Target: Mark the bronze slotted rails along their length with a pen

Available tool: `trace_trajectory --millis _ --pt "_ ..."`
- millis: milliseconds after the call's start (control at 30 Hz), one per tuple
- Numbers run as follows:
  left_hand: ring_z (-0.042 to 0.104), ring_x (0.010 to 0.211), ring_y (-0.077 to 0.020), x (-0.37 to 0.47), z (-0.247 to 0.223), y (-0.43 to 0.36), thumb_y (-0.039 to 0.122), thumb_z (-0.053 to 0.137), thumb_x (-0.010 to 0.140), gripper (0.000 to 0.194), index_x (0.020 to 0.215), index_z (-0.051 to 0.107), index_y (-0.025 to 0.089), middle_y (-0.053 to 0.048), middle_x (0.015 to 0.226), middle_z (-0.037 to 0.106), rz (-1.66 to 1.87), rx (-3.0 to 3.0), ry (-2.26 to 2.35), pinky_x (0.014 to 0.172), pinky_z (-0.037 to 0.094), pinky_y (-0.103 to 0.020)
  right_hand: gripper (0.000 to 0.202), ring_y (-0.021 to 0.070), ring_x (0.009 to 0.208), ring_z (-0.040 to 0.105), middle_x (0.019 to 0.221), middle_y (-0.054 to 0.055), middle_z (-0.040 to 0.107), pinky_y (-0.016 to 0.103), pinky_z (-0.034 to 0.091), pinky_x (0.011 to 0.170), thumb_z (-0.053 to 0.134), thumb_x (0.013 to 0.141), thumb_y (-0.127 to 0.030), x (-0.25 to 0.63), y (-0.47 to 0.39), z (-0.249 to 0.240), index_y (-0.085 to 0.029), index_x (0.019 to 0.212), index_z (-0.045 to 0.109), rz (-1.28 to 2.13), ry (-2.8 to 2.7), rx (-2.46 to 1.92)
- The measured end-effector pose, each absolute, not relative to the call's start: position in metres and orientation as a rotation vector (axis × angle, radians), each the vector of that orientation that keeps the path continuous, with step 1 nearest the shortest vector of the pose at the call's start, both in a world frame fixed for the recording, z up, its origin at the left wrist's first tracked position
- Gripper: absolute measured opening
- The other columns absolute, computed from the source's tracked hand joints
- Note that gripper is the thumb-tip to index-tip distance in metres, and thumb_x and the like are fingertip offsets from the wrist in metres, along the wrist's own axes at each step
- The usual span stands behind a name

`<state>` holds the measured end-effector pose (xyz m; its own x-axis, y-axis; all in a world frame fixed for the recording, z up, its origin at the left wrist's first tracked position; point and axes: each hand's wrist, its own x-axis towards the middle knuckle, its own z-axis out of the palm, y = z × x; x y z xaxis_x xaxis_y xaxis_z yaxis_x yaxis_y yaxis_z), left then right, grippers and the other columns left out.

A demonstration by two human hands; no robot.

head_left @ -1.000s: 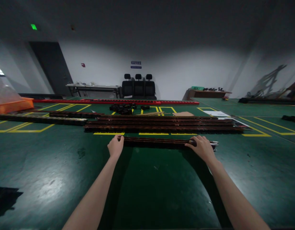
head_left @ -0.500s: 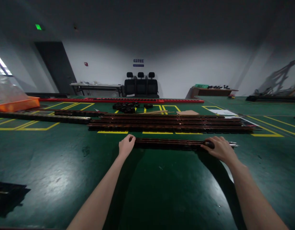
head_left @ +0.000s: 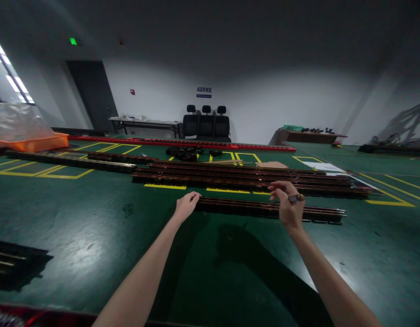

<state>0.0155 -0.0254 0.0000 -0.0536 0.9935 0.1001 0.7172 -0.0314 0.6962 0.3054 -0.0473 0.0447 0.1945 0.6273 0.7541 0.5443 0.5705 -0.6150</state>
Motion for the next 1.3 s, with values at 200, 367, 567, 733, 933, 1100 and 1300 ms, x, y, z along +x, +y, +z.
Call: trace_trajectory --millis 200,367,567,733,933,1100,1300 --pt "0.061 0.104 -0.0199 0.023 0.0 -0.031 0.032 0.034 0.093 0.031 0.098 0.064 0.025 0.0 0.104 0.069 0.844 1.863 1.783 0.1 0.039 -0.04 0.05 0.0122 0.044 0.049 0.05 -0.001 0.051 0.026 0.044 0.043 0.042 0.083 -0.063 0.254 -0.057 0.041 -0.019 0.063 0.056 0.88 -1.437 -0.899" --pt "0.06 0.106 -0.0193 0.024 0.002 -0.033 0.031 0.035 0.092 0.03 0.097 0.064 0.027 0.001 0.105 0.07 0.84 1.869 1.788 0.1 0.039 -0.038 0.06 0.0122 0.047 0.053 0.053 0.002 0.058 0.025 0.046 0.044 0.048 0.073 -0.076 0.22 -0.055 0.035 -0.018 0.066 0.061 1.119 -1.331 -0.85" --pt "0.06 0.105 -0.0204 0.023 0.004 -0.032 0.032 0.037 0.091 0.03 0.099 0.065 0.027 0.002 0.109 0.069 0.788 1.86 1.779 0.096 0.041 -0.037 0.042 0.0137 0.062 0.06 0.074 0.005 0.068 0.024 0.049 0.05 0.066 0.07 -0.059 0.2 -0.045 0.021 -0.018 0.08 0.068 1.173 -1.326 -0.825" --pt "0.06 0.104 -0.0195 0.022 0.004 -0.032 0.031 0.037 0.091 0.029 0.098 0.065 0.028 0.003 0.104 0.07 0.801 1.873 1.711 0.098 0.039 -0.038 0.026 0.0133 0.057 0.057 0.071 0.003 0.066 0.025 0.047 0.047 0.073 0.067 -0.039 0.201 -0.044 0.017 -0.018 0.081 0.07 1.077 -1.502 -0.888" --pt "0.06 0.104 -0.0203 0.025 0.006 -0.035 0.03 0.037 0.09 0.031 0.097 0.067 0.026 0.001 0.104 0.07 0.835 1.835 1.683 0.099 0.038 -0.04 0.009 0.0129 0.056 0.056 0.063 0.001 0.063 0.026 0.046 0.052 0.067 0.07 -0.028 0.203 -0.048 0.016 -0.019 0.071 0.07 1.031 -1.446 -0.896" --pt "0.06 0.104 -0.0205 0.027 0.004 -0.035 0.03 0.037 0.09 0.032 0.095 0.068 0.026 0.003 0.103 0.071 0.858 1.84 1.719 0.099 0.038 -0.038 0.009 0.0122 0.052 0.052 0.056 -0.001 0.059 0.025 0.042 0.05 0.067 0.068 -0.028 0.203 -0.048 0.005 -0.019 0.068 0.068 1.09 -1.462 -0.896" --pt "0.061 0.103 -0.0195 0.028 0.006 -0.033 0.029 0.037 0.09 0.032 0.094 0.069 0.027 0.002 0.104 0.072 0.876 1.84 1.711 0.097 0.04 -0.037 0.016 0.014 0.058 0.053 0.062 0.001 0.058 0.026 0.043 0.052 0.064 0.073 -0.035 0.195 -0.048 -0.007 -0.019 0.069 0.063 1.016 -1.495 -0.884"
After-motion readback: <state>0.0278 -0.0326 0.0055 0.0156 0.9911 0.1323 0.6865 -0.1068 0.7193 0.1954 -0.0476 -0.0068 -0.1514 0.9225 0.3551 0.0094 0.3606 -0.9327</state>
